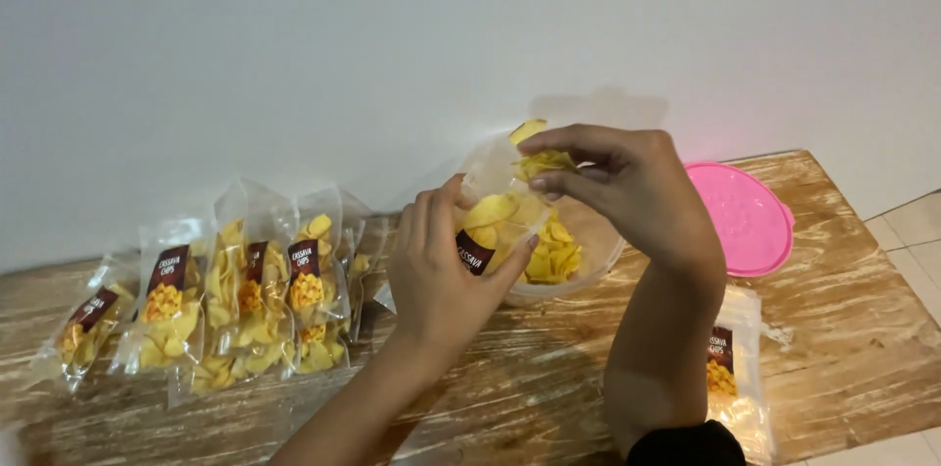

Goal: Packaging cassava chips into small plastic bags from a large container and organizing them on a wooden table.

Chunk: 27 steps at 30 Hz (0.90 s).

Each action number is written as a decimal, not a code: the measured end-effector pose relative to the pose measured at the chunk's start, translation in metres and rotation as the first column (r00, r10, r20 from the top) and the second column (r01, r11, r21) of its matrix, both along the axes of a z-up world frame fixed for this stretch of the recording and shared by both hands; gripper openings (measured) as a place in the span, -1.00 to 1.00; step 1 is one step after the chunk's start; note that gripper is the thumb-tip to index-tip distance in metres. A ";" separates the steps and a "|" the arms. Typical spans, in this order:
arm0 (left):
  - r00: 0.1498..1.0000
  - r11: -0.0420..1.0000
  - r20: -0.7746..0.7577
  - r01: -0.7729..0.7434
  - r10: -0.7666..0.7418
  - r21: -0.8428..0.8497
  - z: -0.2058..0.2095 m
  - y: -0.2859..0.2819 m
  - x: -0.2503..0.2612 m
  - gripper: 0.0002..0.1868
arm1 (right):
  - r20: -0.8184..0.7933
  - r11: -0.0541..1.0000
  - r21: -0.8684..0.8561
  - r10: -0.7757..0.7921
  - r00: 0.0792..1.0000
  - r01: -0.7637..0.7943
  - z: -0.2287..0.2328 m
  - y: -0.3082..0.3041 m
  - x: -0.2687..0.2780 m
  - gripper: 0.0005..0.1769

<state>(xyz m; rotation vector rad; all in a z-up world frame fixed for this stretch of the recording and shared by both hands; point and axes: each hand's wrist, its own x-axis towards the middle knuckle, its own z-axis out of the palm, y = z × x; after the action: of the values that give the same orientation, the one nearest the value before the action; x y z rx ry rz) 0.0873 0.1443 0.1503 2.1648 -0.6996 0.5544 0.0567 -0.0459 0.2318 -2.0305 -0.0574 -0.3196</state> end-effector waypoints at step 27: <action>0.946 0.957 -0.258 0.242 -0.196 0.161 0.032 -0.009 0.035 -0.19 | -0.069 0.990 -0.069 0.121 0.990 -0.125 -0.004 -0.023 0.005 -0.83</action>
<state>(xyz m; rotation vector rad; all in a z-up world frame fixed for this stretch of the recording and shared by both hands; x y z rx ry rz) 0.1224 0.1348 0.1824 2.2419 -0.8745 0.1077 0.0616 -0.0691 0.2281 -2.0974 -0.1557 -0.1761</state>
